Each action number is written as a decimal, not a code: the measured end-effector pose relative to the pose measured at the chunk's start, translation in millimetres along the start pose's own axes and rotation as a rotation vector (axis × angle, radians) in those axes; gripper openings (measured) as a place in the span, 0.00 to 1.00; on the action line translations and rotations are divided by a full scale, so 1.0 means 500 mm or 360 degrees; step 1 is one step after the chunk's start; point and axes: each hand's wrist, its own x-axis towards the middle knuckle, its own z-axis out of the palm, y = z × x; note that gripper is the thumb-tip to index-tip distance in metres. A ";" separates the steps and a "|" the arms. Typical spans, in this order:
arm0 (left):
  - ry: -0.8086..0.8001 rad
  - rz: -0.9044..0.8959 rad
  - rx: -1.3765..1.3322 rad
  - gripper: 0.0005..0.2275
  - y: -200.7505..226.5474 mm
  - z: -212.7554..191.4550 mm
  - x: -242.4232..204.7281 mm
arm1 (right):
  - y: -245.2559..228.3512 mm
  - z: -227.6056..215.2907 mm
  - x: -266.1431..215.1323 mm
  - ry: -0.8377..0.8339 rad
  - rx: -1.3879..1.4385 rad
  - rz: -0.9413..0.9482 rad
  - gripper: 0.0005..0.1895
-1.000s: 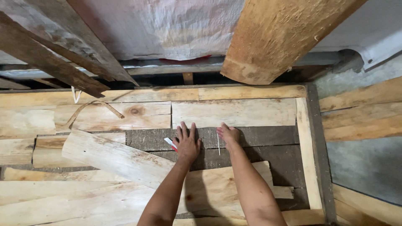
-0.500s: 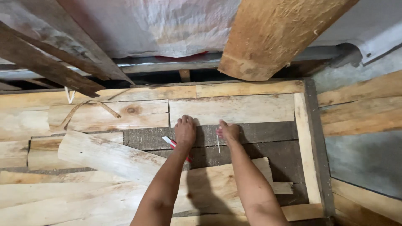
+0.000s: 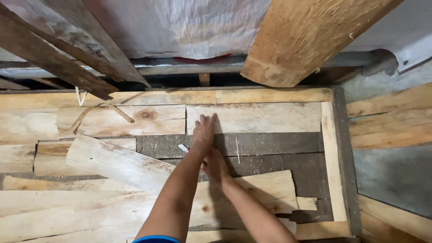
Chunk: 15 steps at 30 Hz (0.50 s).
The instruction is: The user is using a box cutter to score and cut wood panels on a workbench.
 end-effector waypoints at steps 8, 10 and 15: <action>-0.0287 -0.0019 0.0119 0.28 -0.005 0.030 0.067 | -0.014 0.008 -0.022 -0.0138 0.0012 0.0037 0.15; -0.0311 -0.0001 0.0141 0.27 0.000 0.021 0.069 | -0.016 0.006 -0.026 -0.0203 0.0023 0.0076 0.15; -0.0365 0.0074 0.0226 0.24 -0.009 0.040 0.098 | 0.019 -0.014 -0.031 -0.0542 -0.0021 0.0276 0.14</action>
